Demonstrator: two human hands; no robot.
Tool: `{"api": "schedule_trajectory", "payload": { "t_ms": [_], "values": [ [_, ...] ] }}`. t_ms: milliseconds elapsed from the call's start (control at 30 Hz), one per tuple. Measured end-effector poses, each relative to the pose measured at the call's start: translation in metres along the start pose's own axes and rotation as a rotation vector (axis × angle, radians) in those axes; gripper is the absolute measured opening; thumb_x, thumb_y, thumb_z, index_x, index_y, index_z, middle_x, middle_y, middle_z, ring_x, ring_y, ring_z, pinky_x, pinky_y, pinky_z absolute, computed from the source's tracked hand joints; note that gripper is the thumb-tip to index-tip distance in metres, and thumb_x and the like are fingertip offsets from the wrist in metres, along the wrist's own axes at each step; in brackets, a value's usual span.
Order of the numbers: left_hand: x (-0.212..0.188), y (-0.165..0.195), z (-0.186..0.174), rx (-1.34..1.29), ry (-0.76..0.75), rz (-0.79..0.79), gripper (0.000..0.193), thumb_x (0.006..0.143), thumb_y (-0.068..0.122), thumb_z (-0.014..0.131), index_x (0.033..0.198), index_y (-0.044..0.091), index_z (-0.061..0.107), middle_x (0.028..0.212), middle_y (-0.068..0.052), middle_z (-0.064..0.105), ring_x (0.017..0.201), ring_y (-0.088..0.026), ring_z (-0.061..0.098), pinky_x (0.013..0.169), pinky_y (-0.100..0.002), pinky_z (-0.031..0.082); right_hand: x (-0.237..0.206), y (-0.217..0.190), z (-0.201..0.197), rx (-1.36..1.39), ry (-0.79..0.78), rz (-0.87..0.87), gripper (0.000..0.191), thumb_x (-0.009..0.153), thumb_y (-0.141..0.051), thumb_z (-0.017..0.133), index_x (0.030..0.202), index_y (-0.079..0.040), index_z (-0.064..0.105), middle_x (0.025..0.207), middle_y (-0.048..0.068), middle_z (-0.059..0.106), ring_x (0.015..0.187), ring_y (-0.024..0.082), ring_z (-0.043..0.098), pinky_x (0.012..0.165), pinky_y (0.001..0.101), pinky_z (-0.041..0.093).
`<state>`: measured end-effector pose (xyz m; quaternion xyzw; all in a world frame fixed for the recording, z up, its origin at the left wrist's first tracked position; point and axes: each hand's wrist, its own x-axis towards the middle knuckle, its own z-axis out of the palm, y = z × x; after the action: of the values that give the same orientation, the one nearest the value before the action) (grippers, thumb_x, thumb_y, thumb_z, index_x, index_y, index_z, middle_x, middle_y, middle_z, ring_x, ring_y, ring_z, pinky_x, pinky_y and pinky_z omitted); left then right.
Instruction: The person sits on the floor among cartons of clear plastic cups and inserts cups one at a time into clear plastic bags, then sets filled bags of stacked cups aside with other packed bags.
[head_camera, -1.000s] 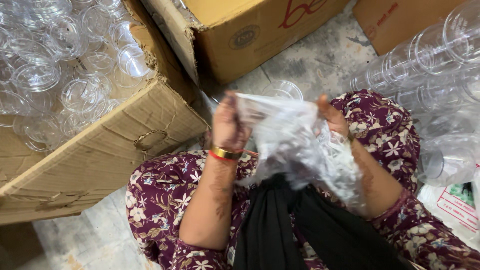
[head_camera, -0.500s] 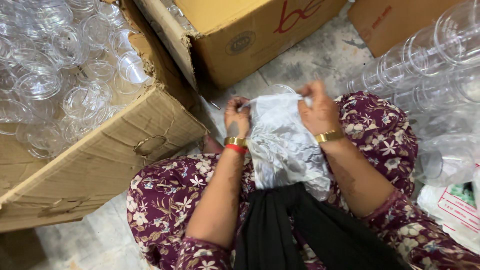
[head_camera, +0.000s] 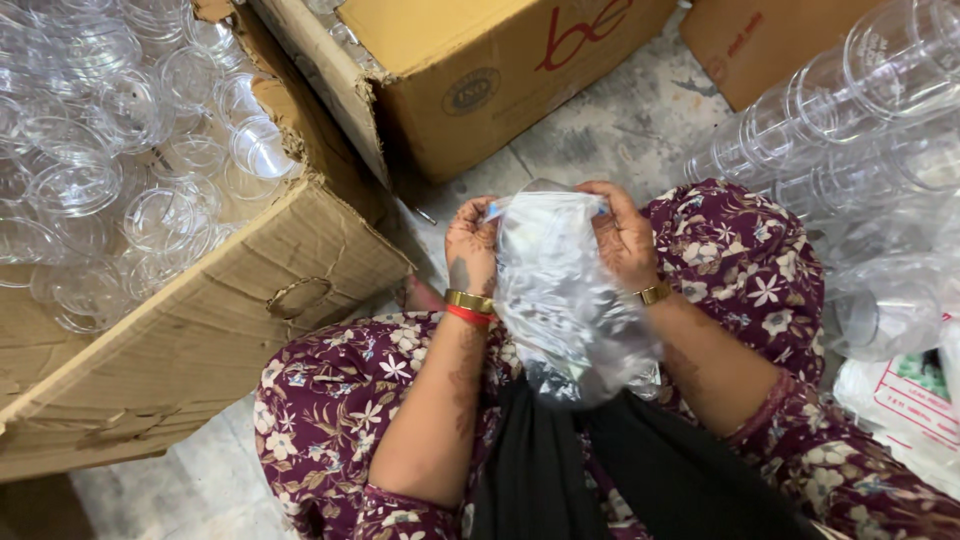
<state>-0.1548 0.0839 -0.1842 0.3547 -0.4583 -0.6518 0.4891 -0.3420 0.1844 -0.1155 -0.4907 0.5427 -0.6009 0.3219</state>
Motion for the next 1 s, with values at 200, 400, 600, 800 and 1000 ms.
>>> {"api": "schedule_trajectory", "payload": {
  "t_ms": [200, 400, 600, 800, 1000],
  "values": [
    [-0.002, -0.022, 0.000, -0.414, -0.278, -0.370, 0.041, 0.099, 0.036, 0.059, 0.124, 0.005, 0.064, 0.114, -0.002, 0.073, 0.102, -0.011, 0.068, 0.092, -0.026, 0.055, 0.001, -0.005, -0.007, 0.001, 0.049, -0.157, 0.027, 0.113, -0.019, 0.055, 0.131, -0.001, 0.061, 0.131, 0.009, 0.065, 0.124, 0.019, 0.062, 0.111, 0.0307, 0.047],
    [-0.005, -0.022, 0.000, -0.344, -0.237, -0.354, 0.046, 0.096, 0.032, 0.071, 0.130, 0.002, 0.064, 0.109, -0.002, 0.069, 0.090, -0.010, 0.064, 0.080, -0.025, 0.054, -0.014, -0.002, -0.009, 0.657, -0.081, 0.304, 0.044, 0.106, -0.031, 0.060, 0.139, -0.003, 0.053, 0.139, 0.009, 0.058, 0.127, 0.020, 0.060, 0.110, 0.0328, 0.047],
    [-0.025, 0.050, 0.000, -0.776, -0.535, -0.483, 0.029, 0.106, 0.027, 0.075, 0.112, 0.000, 0.067, 0.077, 0.000, 0.062, 0.058, -0.008, 0.056, 0.049, -0.021, 0.045, -0.009, -0.008, 0.001, 0.962, -0.310, 0.562, 0.064, 0.098, -0.043, 0.065, 0.146, -0.004, 0.045, 0.147, 0.009, 0.052, 0.130, 0.021, 0.057, 0.109, 0.0350, 0.046],
    [-0.011, 0.088, -0.008, -0.709, -0.022, -0.359, 0.034, 0.097, 0.036, 0.068, 0.116, 0.009, 0.069, 0.080, 0.000, 0.065, 0.060, -0.011, 0.058, 0.048, -0.024, 0.044, 0.001, -0.004, 0.010, 0.867, -0.441, 0.561, 0.086, 0.091, -0.054, 0.070, 0.154, -0.006, 0.037, 0.155, 0.009, 0.045, 0.133, 0.022, 0.055, 0.108, 0.0371, 0.046],
    [-0.009, 0.081, -0.024, -0.830, -0.185, -0.264, 0.035, 0.104, 0.048, 0.064, 0.117, 0.016, 0.067, 0.076, 0.001, 0.063, 0.055, -0.010, 0.055, 0.041, -0.024, 0.043, 0.000, -0.013, 0.012, 0.340, -0.238, 0.155, 0.107, 0.084, -0.066, 0.075, 0.161, -0.008, 0.029, 0.163, 0.009, 0.039, 0.136, 0.023, 0.053, 0.107, 0.0393, 0.046]
  ]
}}
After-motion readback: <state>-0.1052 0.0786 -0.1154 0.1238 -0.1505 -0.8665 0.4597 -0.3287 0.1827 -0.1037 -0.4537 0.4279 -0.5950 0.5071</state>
